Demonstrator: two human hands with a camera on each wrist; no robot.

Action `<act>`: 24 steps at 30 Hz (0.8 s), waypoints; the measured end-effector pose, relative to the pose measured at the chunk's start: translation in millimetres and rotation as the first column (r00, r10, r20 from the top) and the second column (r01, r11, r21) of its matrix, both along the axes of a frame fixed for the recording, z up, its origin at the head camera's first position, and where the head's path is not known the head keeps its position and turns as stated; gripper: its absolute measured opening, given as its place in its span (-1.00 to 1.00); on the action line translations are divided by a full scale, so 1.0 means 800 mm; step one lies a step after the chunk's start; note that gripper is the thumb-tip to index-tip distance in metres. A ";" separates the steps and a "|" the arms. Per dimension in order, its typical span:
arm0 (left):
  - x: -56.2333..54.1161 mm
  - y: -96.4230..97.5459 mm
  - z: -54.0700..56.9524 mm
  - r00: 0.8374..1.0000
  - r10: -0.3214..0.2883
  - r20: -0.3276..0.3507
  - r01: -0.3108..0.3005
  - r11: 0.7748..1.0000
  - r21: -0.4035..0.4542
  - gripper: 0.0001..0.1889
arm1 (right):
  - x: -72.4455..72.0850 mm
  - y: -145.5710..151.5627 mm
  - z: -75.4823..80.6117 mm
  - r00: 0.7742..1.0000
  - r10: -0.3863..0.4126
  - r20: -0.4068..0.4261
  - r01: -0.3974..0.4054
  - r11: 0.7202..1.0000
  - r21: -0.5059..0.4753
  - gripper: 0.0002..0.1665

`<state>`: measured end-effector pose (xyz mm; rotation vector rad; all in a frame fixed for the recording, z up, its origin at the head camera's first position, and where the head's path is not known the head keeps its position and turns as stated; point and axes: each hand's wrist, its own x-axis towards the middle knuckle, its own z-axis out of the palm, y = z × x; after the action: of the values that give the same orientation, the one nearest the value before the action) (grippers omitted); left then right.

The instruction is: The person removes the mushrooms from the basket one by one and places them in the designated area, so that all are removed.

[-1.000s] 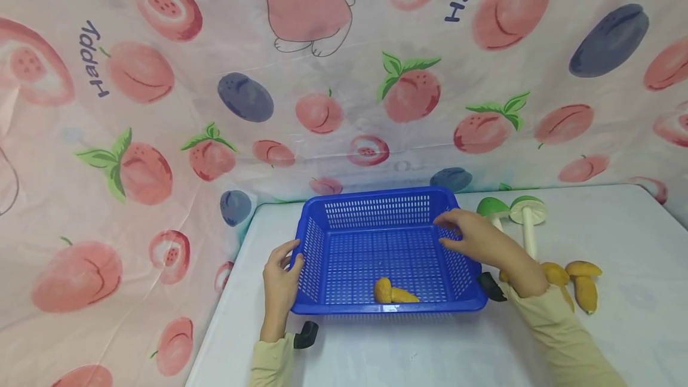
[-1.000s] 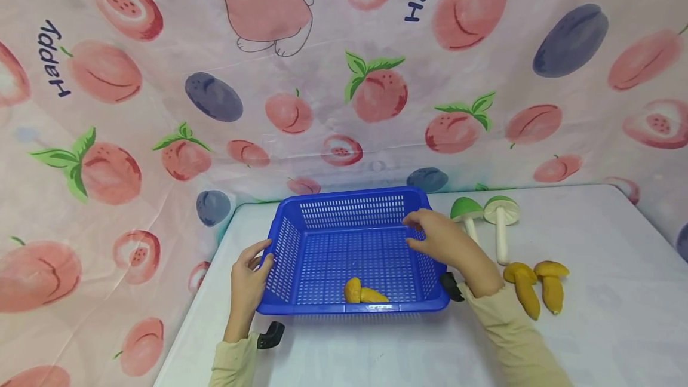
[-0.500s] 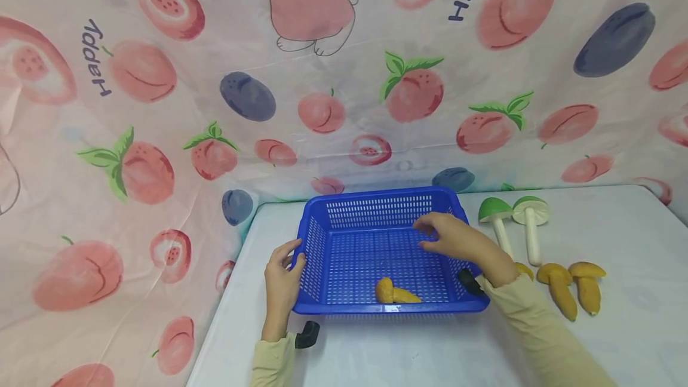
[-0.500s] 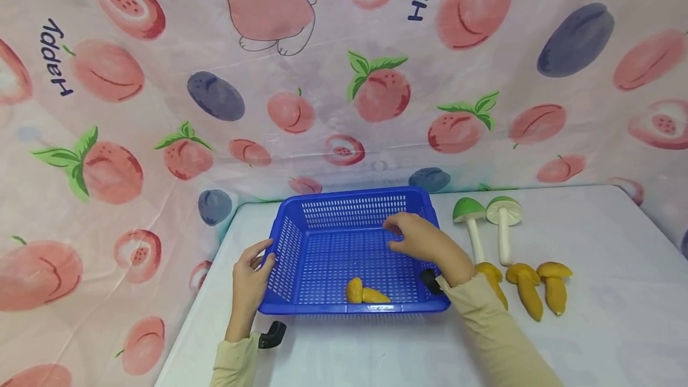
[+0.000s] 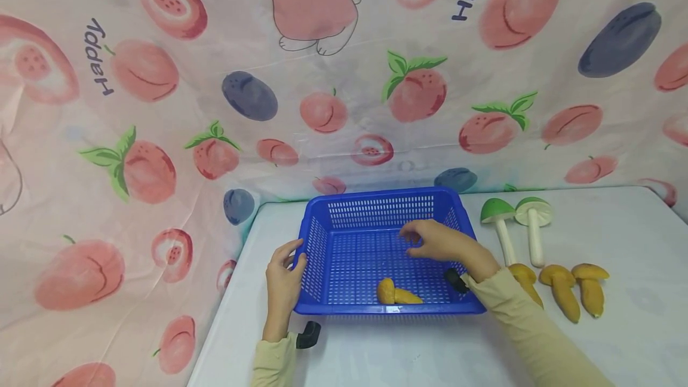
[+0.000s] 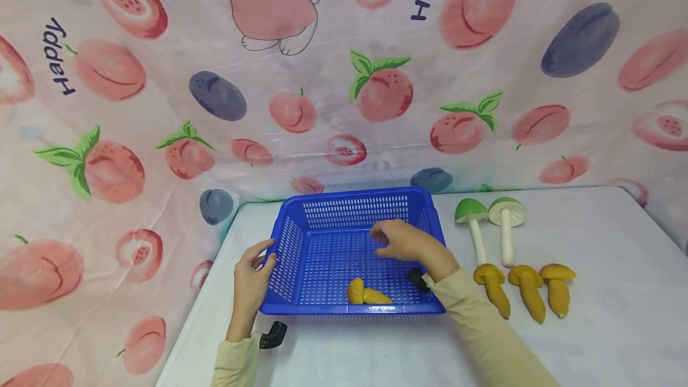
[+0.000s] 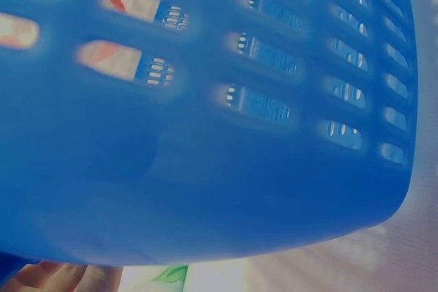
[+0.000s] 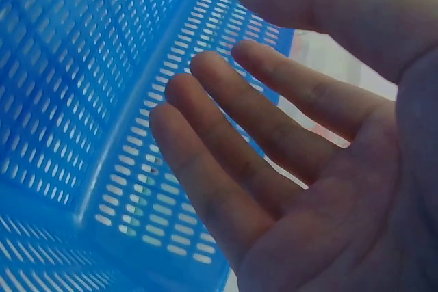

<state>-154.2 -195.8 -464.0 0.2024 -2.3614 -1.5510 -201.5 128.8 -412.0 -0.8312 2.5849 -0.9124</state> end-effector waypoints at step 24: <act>0.000 -0.001 0.000 1.000 0.002 -0.001 -0.002 1.000 0.005 -0.67 | -0.005 -0.032 -0.021 0.967 0.148 0.207 -0.151 0.989 -0.001 -0.55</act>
<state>-153.9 -196.2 -464.0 0.2050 -2.3554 -1.5561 -205.4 103.2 -428.5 -0.8648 2.3147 -0.8848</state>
